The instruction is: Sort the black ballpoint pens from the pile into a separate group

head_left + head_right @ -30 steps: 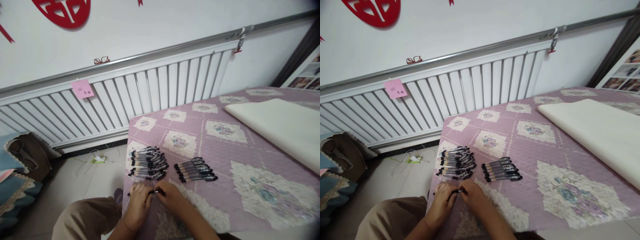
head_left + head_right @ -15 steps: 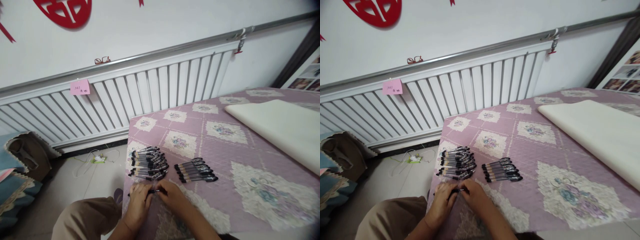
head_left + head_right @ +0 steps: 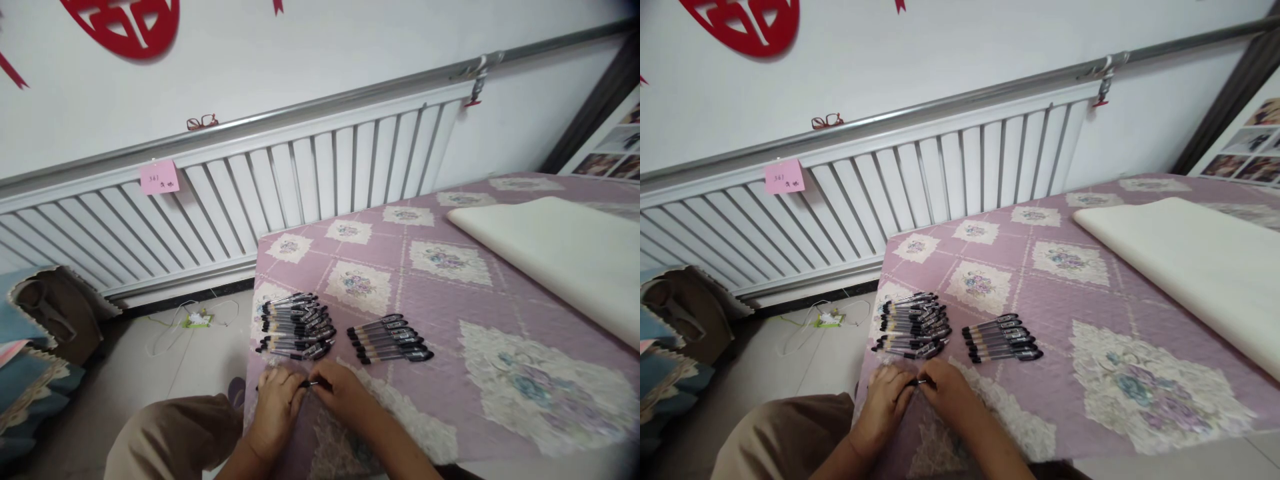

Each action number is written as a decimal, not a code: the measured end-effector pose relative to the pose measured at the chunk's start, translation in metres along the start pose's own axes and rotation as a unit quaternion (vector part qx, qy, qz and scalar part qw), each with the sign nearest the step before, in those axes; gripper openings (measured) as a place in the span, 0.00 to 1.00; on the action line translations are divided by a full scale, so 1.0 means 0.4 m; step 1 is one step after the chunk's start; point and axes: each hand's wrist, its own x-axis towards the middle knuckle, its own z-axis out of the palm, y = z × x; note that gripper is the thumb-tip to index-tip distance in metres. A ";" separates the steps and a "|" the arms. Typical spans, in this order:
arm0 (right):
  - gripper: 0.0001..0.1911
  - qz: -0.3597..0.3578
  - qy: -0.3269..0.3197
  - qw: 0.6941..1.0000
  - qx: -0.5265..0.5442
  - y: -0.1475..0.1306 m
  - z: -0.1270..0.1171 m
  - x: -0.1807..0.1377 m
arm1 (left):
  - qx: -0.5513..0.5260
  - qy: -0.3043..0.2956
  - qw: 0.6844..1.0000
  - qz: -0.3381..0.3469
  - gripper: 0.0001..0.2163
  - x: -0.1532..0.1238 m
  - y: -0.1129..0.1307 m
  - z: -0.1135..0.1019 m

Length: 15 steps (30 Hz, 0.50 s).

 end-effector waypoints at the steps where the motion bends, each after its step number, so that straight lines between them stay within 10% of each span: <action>1: 0.06 -0.002 0.001 1.000 -0.004 -0.001 -0.002 -0.001 | 0.002 -0.002 1.000 0.005 0.08 -0.001 -0.001 0.001; 15: 0.08 0.001 0.014 1.000 -0.002 0.012 -0.006 0.001 | -0.083 0.023 0.996 0.016 0.16 -0.012 -0.015 0.025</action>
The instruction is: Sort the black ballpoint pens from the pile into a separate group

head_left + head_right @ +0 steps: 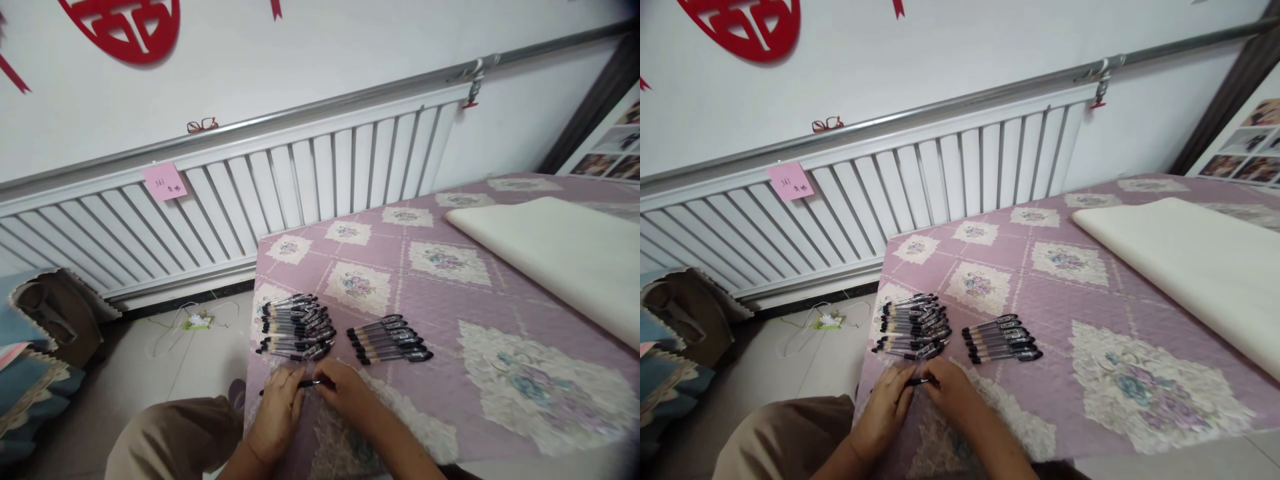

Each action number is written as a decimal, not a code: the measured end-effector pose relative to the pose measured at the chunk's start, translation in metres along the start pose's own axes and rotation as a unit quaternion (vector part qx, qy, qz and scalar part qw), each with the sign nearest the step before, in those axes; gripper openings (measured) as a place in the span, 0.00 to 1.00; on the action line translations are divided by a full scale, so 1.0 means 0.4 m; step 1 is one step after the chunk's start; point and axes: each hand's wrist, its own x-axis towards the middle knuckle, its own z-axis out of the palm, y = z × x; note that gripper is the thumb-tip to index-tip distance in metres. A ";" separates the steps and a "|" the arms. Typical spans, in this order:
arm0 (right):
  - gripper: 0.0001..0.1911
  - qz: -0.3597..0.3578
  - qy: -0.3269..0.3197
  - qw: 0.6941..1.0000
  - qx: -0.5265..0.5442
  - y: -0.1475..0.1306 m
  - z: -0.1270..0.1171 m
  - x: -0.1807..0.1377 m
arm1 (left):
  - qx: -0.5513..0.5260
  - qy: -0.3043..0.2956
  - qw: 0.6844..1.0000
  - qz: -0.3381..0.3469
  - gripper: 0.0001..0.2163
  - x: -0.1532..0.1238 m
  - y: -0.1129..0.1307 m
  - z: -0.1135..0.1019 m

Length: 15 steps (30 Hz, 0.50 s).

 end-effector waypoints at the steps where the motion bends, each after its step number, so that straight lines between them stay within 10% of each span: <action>1: 0.08 0.000 -0.001 1.000 -0.002 0.000 -0.001 0.000 | -0.007 0.004 1.000 -0.003 0.15 0.000 0.000 0.000; 15: 0.06 -0.015 -0.053 0.994 -0.091 0.006 -0.002 -0.005 | -0.045 -0.022 0.999 0.001 0.10 0.008 0.000 -0.004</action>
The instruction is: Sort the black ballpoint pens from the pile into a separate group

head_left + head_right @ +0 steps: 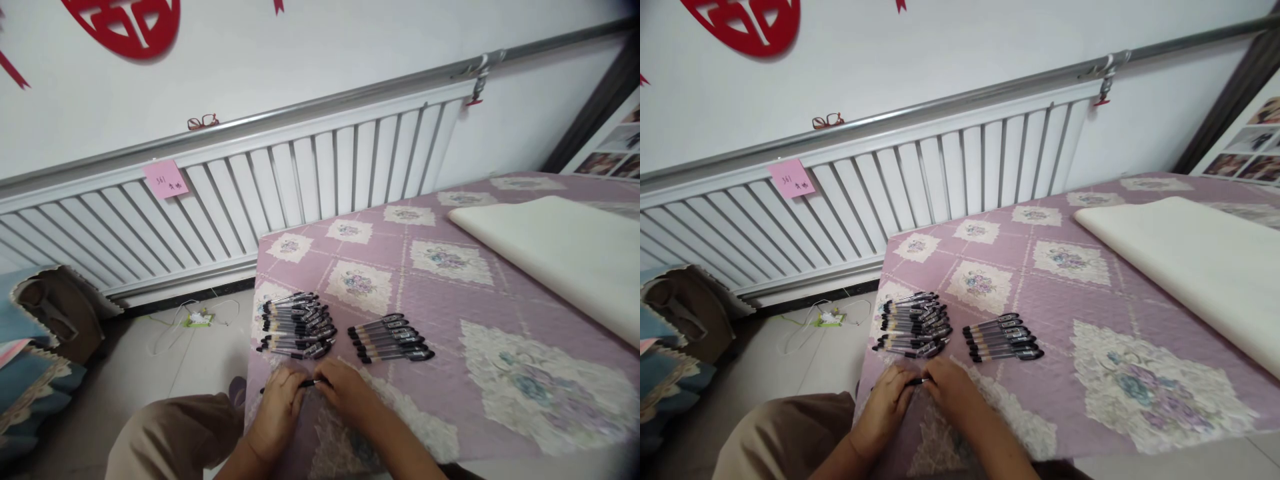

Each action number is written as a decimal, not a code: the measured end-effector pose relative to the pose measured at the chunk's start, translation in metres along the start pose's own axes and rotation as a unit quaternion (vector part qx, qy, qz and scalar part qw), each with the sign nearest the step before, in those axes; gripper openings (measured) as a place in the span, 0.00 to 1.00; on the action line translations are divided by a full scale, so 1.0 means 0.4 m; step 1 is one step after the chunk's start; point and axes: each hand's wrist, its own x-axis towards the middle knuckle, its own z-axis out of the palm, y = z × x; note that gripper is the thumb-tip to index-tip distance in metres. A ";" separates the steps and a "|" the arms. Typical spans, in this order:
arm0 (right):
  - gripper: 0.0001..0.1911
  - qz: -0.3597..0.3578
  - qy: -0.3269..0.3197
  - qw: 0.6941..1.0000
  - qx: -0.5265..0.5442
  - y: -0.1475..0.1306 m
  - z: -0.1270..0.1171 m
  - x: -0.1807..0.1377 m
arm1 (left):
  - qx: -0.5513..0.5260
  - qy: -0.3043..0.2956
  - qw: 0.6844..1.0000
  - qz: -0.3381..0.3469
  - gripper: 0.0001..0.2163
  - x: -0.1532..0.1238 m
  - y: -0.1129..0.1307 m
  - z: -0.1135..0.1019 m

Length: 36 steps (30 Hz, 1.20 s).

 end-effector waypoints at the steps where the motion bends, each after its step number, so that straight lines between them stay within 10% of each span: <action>1: 0.06 0.000 -0.004 1.000 -0.010 -0.001 -0.001 0.000 | 0.000 -0.001 1.000 0.000 0.11 0.000 0.000 0.000; 36: 0.06 -0.003 -0.015 0.999 -0.052 -0.027 -0.007 -0.008 | 0.014 -0.010 1.000 0.001 0.11 -0.007 -0.009 0.008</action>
